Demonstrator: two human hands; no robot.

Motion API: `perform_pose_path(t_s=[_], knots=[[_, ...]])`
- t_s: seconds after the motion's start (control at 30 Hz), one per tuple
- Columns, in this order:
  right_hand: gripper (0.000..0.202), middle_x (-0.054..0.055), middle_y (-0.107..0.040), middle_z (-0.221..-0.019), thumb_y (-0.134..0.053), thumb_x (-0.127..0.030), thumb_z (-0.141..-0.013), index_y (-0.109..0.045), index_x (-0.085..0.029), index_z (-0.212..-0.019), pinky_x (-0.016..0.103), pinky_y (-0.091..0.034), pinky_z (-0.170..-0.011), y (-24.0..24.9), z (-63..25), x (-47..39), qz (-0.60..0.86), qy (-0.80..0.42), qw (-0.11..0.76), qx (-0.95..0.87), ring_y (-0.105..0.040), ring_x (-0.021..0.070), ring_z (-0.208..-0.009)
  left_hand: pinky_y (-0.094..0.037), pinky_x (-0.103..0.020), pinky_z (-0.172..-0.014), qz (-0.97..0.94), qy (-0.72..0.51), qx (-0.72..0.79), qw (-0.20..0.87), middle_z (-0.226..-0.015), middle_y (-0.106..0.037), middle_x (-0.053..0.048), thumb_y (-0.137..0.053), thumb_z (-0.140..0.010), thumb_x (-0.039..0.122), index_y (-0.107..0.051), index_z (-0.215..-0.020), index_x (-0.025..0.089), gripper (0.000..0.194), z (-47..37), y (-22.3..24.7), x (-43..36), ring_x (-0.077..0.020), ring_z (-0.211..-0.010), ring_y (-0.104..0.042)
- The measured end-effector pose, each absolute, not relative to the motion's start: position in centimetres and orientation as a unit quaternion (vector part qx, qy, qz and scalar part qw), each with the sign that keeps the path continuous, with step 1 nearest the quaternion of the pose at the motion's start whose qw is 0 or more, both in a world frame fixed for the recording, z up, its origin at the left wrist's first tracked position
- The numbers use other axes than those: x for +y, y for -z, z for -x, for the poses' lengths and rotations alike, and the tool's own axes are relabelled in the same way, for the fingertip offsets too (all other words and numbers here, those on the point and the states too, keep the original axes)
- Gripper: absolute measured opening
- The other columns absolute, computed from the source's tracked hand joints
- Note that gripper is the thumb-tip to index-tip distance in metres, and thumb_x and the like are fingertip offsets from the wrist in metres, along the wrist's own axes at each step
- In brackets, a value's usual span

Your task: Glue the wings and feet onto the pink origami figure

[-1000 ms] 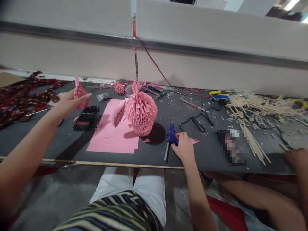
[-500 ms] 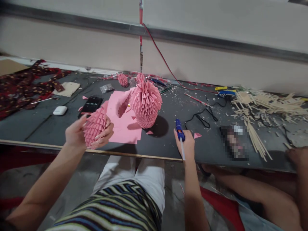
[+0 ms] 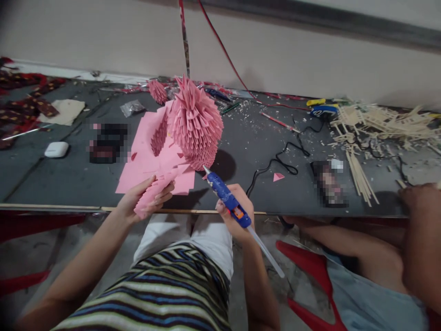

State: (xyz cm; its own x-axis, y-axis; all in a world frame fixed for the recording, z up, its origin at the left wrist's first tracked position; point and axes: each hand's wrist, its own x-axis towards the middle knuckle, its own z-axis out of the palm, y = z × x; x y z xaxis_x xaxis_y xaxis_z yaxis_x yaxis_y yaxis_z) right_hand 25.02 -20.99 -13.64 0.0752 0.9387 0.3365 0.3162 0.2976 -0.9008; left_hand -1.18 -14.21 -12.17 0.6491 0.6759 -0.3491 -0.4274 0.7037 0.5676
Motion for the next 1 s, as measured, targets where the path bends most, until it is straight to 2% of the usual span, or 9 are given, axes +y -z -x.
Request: perform_pose_path(t_s=[0.1, 0.2, 0.4, 0.53, 0.77, 1.0], knots=[[0.028, 0.004, -0.069, -0.085, -0.068, -0.052, -0.089, -0.067, -0.024, -0.082, 0.034, -0.052, -0.066, 14.1, -24.2, -21.1, 0.512, -0.319, 0.505, -0.617, -0.066, 0.0181, -0.073, -0.037, -0.011, -0.033, -0.234, -0.348, 0.3, 0.857, -0.06, -0.054, 0.001, -0.069, -0.09, 0.033, -0.062, -0.101, 0.016, 0.022, 0.7, 12.3, -14.2, -0.0069, -0.042, -0.045], [0.026, 0.004, -0.073, -0.078, -0.067, -0.054, -0.088, -0.07, -0.03, -0.078, 0.036, -0.051, -0.062, 15.0, -23.7, -21.0, 0.522, -0.328, 0.495, -0.612, -0.069, 0.0198, -0.071, -0.038, -0.012, -0.033, -0.233, -0.367, 0.313, 0.844, -0.061, -0.056, 0.002, -0.064, -0.093, 0.03, -0.057, -0.119, 0.02, 0.029, 0.3, 13.0, -14.3, -0.0083, -0.042, -0.047], [0.016, 0.003, -0.074, -0.071, -0.065, -0.047, -0.089, -0.072, -0.036, -0.08, 0.036, -0.051, -0.056, 16.0, -23.4, -20.6, 0.53, -0.339, 0.465, -0.623, -0.074, 0.0214, -0.074, -0.043, -0.017, -0.034, -0.275, -0.357, 0.315, 0.835, -0.061, -0.059, 0.003, -0.066, -0.092, 0.04, -0.051, -0.117, 0.025, 0.033, 0.1, 15.4, -13.8, -0.0115, -0.042, -0.051], [0.015, 0.002, -0.072, -0.069, -0.068, -0.047, -0.087, -0.071, -0.035, -0.08, 0.033, -0.054, -0.053, 16.3, -23.2, -20.3, 0.559, -0.337, 0.457, -0.604, -0.073, 0.0198, -0.069, -0.038, -0.015, -0.031, -0.298, -0.353, 0.324, 0.826, -0.058, -0.059, 0.004, -0.068, -0.089, 0.045, -0.05, -0.111, 0.024, 0.035, 0.1, 16.2, -13.4, -0.0099, -0.036, -0.047], [0.016, 0.003, -0.071, -0.066, -0.073, -0.047, -0.083, -0.069, -0.034, -0.074, 0.032, -0.052, -0.051, 17.3, -23.1, -19.9, 0.565, -0.326, 0.467, -0.597, -0.071, 0.0192, -0.065, -0.039, -0.018, -0.028, -0.315, -0.347, 0.374, 0.801, -0.056, -0.061, 0.006, -0.071, -0.087, 0.045, -0.045, -0.108, 0.025, 0.039, -0.1, 16.9, -13.3, -0.012, -0.03, -0.049], [0.015, 0.002, -0.071, -0.066, -0.072, -0.045, -0.085, -0.069, -0.034, -0.074, 0.032, -0.05, -0.049, 17.1, -23.4, -19.8, 0.576, -0.33, 0.458, -0.591, -0.072, 0.0184, -0.066, -0.036, -0.016, -0.027, -0.321, -0.365, 0.397, 0.779, -0.052, -0.06, 0.008, -0.072, -0.086, 0.047, -0.042, -0.11, 0.027, 0.044, -0.5, 16.9, -13.6, -0.0125, -0.03, -0.049]])
